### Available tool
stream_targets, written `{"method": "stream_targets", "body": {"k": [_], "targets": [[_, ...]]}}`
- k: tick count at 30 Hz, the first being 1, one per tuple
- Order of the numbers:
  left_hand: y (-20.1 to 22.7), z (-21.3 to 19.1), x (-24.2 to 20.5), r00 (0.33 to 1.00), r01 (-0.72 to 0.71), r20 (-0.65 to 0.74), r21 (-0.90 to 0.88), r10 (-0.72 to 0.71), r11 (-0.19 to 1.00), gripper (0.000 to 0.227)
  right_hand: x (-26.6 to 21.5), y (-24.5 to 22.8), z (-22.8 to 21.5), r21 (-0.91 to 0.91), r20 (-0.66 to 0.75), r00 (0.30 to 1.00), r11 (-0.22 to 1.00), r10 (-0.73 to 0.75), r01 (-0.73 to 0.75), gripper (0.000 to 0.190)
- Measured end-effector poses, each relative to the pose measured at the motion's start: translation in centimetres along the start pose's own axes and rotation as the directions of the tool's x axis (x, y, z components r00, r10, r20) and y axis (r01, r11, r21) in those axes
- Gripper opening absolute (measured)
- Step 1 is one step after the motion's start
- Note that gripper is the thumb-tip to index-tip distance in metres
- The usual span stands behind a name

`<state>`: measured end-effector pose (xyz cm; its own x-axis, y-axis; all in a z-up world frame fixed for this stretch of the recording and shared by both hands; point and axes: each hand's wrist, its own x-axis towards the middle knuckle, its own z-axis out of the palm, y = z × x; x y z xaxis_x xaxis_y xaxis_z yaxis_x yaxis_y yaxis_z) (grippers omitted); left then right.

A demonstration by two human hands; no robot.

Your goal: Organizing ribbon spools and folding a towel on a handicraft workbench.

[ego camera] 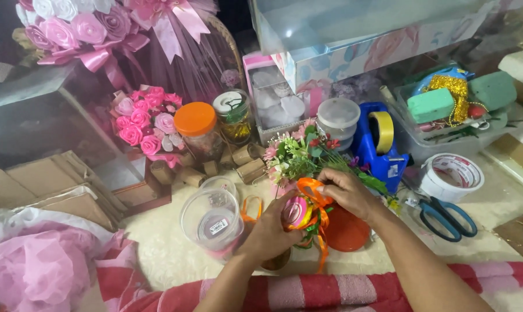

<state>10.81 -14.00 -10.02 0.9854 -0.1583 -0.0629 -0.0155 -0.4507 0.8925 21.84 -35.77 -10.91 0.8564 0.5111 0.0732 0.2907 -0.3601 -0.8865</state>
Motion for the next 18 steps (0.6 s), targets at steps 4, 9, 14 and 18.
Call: {"method": "stream_targets", "body": {"k": [4, 9, 14, 18], "targets": [[1.4, -1.0, -1.0, 1.000, -0.013, 0.025, -0.097, 0.015, 0.995, 0.090, -0.3, -1.1, -0.1, -0.027, 0.006, 0.999, 0.999, 0.042, -0.042, 0.009], [-0.1, 0.0, -0.3, 0.988, -0.098, -0.125, -0.010, 0.096, 0.995, 0.099, -0.7, -1.7, -0.3, -0.385, 0.092, 0.994, 0.918, -0.063, 0.094, 0.012], [-0.9, -0.1, -0.1, 0.957, -0.187, -0.215, 0.065, 0.197, 0.980, 0.091, -0.8, -2.9, 0.7, -0.544, 0.246, 0.967, 0.835, 0.060, 0.087, 0.009], [-1.3, -0.2, 0.0, 0.924, -0.283, -0.246, 0.073, 0.292, 0.956, 0.088, -1.1, -3.9, 1.7, -0.598, 0.360, 0.924, 0.792, 0.129, 0.122, 0.023]]}}
